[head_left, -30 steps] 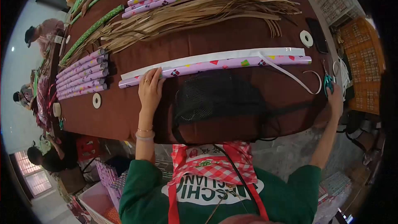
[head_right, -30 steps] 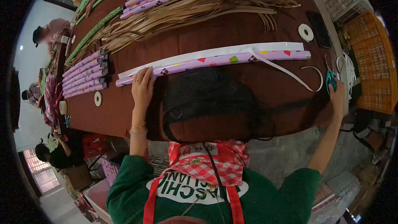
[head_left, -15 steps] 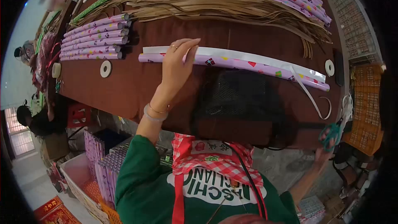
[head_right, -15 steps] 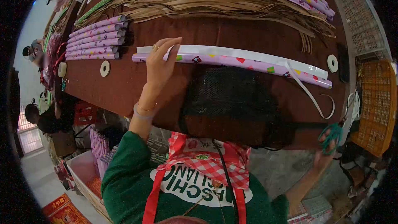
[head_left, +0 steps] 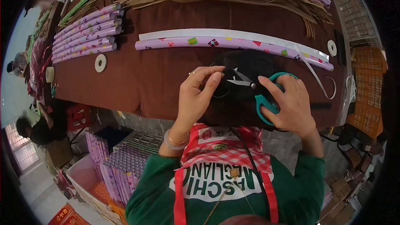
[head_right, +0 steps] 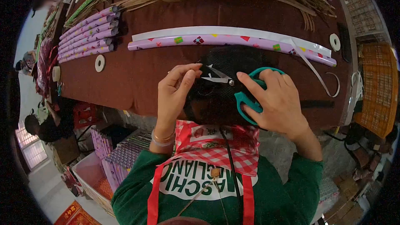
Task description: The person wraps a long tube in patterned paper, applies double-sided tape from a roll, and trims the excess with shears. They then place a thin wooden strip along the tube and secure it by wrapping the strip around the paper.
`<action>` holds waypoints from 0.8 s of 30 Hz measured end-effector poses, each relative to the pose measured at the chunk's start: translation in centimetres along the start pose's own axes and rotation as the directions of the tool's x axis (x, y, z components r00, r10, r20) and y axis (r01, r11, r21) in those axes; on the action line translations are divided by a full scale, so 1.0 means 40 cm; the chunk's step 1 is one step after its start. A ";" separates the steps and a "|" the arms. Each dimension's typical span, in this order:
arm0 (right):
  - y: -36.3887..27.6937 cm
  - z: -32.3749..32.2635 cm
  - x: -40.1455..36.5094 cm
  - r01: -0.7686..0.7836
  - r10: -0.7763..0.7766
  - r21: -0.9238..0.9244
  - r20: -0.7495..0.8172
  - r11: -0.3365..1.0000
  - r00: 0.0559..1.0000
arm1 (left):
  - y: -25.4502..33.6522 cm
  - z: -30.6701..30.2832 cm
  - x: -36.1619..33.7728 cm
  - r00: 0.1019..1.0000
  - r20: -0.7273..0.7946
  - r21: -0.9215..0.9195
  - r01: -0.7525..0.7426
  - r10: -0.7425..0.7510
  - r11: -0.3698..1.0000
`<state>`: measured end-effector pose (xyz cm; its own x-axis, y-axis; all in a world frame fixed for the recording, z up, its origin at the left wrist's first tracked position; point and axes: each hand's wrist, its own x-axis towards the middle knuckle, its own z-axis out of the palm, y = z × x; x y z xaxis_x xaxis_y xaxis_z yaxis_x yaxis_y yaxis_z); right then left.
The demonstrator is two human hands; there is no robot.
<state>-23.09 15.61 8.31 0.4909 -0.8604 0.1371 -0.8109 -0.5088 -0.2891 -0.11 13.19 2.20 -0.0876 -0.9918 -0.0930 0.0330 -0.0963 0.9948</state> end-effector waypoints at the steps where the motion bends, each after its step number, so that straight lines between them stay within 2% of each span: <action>1: -0.005 0.000 0.002 0.012 -0.012 -0.015 0.018 1.000 1.000 | -0.001 -0.004 -0.007 1.000 0.009 0.040 -0.019 0.019 0.999; 5: -0.023 0.002 -0.004 0.067 -0.068 -0.092 0.001 0.994 0.998 | 0.012 -0.017 -0.023 0.993 0.074 0.092 0.084 -0.091 0.992; 7: -0.029 0.000 -0.008 0.076 -0.075 -0.117 0.020 0.990 0.997 | 0.039 -0.006 -0.027 0.992 0.121 0.253 -0.054 0.024 0.966; 11: -0.041 -0.002 -0.015 0.101 -0.097 -0.151 0.032 0.983 0.995 | 0.013 0.000 -0.029 0.984 0.146 0.230 -0.138 0.106 0.963; 13: -0.042 0.001 -0.019 0.086 -0.081 -0.167 0.035 0.982 0.996 | 0.016 0.004 -0.040 0.993 0.048 0.305 -0.115 0.105 0.946; 14: -0.043 0.003 -0.022 0.072 -0.066 -0.182 0.041 0.981 0.997 | 0.014 0.003 -0.046 0.993 0.050 0.306 -0.116 0.106 0.945; 16: -0.040 0.009 -0.029 0.052 -0.042 -0.171 0.059 0.984 0.997 | 0.006 -0.002 -0.052 0.932 -0.072 0.368 -0.306 0.355 0.878; 17: -0.040 0.012 -0.033 0.034 -0.021 -0.159 0.082 0.987 0.996 | 0.013 -0.002 -0.052 0.929 -0.134 0.294 -0.295 0.344 0.909; 20: -0.043 0.011 -0.034 0.080 -0.064 -0.178 0.096 0.981 0.993 | 0.036 -0.009 -0.025 0.927 -0.085 0.399 -0.306 0.367 0.864; 21: -0.043 0.010 -0.032 0.084 -0.069 -0.176 0.093 0.981 0.993 | 0.027 -0.015 -0.018 0.960 -0.027 0.365 -0.251 0.280 0.897; 22: -0.043 0.009 -0.031 0.111 -0.098 -0.169 0.086 0.979 0.992 | 0.030 -0.018 -0.018 0.959 -0.028 0.369 -0.252 0.281 0.895; 24: -0.043 0.007 -0.031 0.134 -0.123 -0.166 0.073 0.977 0.990 | 0.040 -0.021 -0.018 0.983 0.164 0.368 -0.142 0.086 0.919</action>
<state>-22.21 17.55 8.37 0.6088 -0.7868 0.1020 -0.7797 -0.6171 -0.1064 0.85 13.66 3.82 -0.2469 -0.9690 0.0009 -0.3241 0.0835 0.9423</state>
